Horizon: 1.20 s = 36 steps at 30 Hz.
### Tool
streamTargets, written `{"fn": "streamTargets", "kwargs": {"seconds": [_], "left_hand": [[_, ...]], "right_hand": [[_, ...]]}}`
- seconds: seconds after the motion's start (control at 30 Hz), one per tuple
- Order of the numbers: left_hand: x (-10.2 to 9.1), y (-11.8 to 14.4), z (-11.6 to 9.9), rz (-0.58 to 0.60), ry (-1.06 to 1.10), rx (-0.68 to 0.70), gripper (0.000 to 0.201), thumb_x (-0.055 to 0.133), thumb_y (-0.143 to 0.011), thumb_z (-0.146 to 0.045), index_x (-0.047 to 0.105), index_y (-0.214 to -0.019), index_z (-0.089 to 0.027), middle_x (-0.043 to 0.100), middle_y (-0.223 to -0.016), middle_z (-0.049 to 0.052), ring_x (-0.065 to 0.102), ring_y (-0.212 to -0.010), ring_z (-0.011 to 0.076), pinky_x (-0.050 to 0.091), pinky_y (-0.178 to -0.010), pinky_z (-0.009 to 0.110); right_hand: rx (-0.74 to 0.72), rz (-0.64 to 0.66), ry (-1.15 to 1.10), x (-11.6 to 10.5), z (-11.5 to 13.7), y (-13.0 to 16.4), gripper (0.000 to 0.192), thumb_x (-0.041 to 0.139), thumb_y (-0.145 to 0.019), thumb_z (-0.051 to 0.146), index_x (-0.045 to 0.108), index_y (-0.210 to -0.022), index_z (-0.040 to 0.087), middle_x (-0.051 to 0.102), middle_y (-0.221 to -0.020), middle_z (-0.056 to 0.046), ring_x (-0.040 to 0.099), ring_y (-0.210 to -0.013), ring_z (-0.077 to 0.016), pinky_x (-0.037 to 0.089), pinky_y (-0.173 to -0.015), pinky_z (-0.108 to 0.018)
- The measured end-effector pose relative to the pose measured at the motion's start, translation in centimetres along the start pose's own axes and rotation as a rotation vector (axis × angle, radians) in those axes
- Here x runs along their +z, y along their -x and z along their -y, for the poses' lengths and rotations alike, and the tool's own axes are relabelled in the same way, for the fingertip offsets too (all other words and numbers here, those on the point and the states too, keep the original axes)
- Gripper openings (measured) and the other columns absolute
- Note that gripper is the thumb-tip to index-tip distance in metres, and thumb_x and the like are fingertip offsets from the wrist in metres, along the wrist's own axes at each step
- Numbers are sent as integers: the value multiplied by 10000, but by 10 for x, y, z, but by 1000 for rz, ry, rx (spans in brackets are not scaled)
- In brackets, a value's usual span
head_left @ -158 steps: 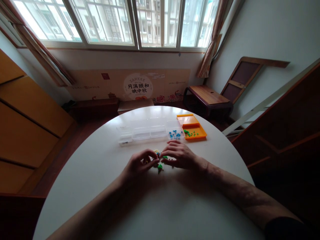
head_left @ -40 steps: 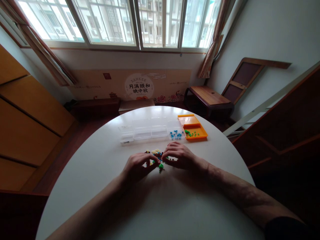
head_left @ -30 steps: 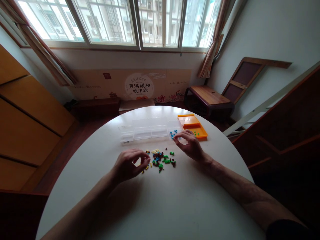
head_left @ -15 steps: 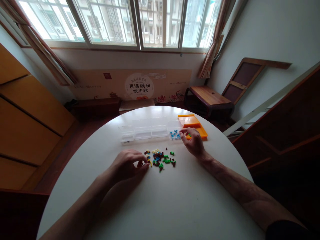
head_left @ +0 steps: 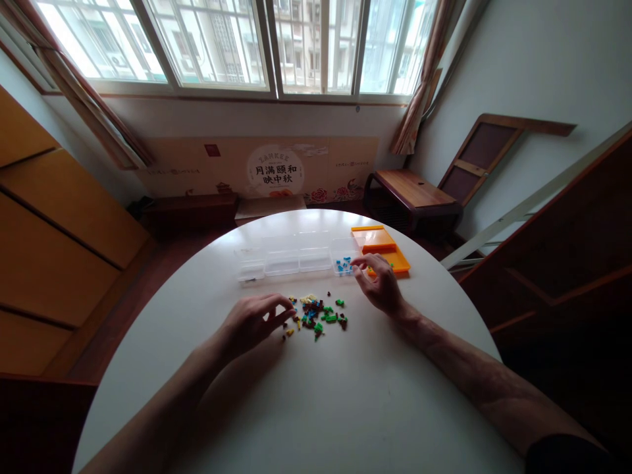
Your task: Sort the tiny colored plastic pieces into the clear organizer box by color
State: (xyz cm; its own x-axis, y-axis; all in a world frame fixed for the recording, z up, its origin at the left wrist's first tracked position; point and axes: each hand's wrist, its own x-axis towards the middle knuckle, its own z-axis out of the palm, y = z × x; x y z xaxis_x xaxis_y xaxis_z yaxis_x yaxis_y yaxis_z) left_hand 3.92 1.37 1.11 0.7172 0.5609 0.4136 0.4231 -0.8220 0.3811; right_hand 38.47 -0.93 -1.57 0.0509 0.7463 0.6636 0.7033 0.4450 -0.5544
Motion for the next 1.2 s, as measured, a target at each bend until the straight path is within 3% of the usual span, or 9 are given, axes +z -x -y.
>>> {"fn": "streamTargets", "kwargs": {"seconds": [0.2,0.37,0.53,0.67,0.87,1.2], "left_hand": [[17,-4,-8,-107,260,-147,241,693,-1068,-394,764,-1003,-174,703,-694,-20,565,-554,83,455,-576,174],[27,-10,-21,-121,414,-183,215,702,-1052,-360,768,-1015,-158,739,-748,8,609,-587,92,493,-589,175],[35,-14,-28,-116,480,-164,197,702,-1051,-345,769,-1029,-160,778,-798,37,666,-620,108,520,-608,186],[40,-16,-28,-82,509,-130,215,696,-1058,-352,767,-1023,-152,803,-854,75,703,-663,129,541,-635,207],[42,-15,-29,-96,464,-103,216,710,-1054,-342,784,-1023,-142,796,-836,73,631,-625,106,505,-609,200],[40,-16,-32,-92,455,-111,191,726,-1046,-331,791,-1024,-153,807,-848,70,636,-634,114,515,-621,221]], "right_hand": [[-235,159,-43,4,17,4,110,643,-1011,198,728,-1057,250,772,-978,-41,687,-951,-247,529,-959,-438],[-452,307,-78,9,28,6,106,683,-1006,216,723,-1095,259,805,-1024,-38,707,-953,-235,536,-935,-422],[-572,378,-119,17,26,7,138,754,-1020,307,720,-1143,256,809,-1018,-28,714,-917,-210,547,-932,-392],[-607,379,-122,20,22,8,125,761,-1026,299,722,-1137,255,813,-1025,-24,709,-906,-206,549,-945,-385],[-619,377,-109,20,24,8,56,728,-1045,278,732,-1090,245,814,-996,-31,709,-894,-200,547,-968,-383],[-527,453,-121,16,25,8,91,700,-1060,343,761,-1107,295,822,-1020,-27,743,-940,-211,564,-998,-409]]}}
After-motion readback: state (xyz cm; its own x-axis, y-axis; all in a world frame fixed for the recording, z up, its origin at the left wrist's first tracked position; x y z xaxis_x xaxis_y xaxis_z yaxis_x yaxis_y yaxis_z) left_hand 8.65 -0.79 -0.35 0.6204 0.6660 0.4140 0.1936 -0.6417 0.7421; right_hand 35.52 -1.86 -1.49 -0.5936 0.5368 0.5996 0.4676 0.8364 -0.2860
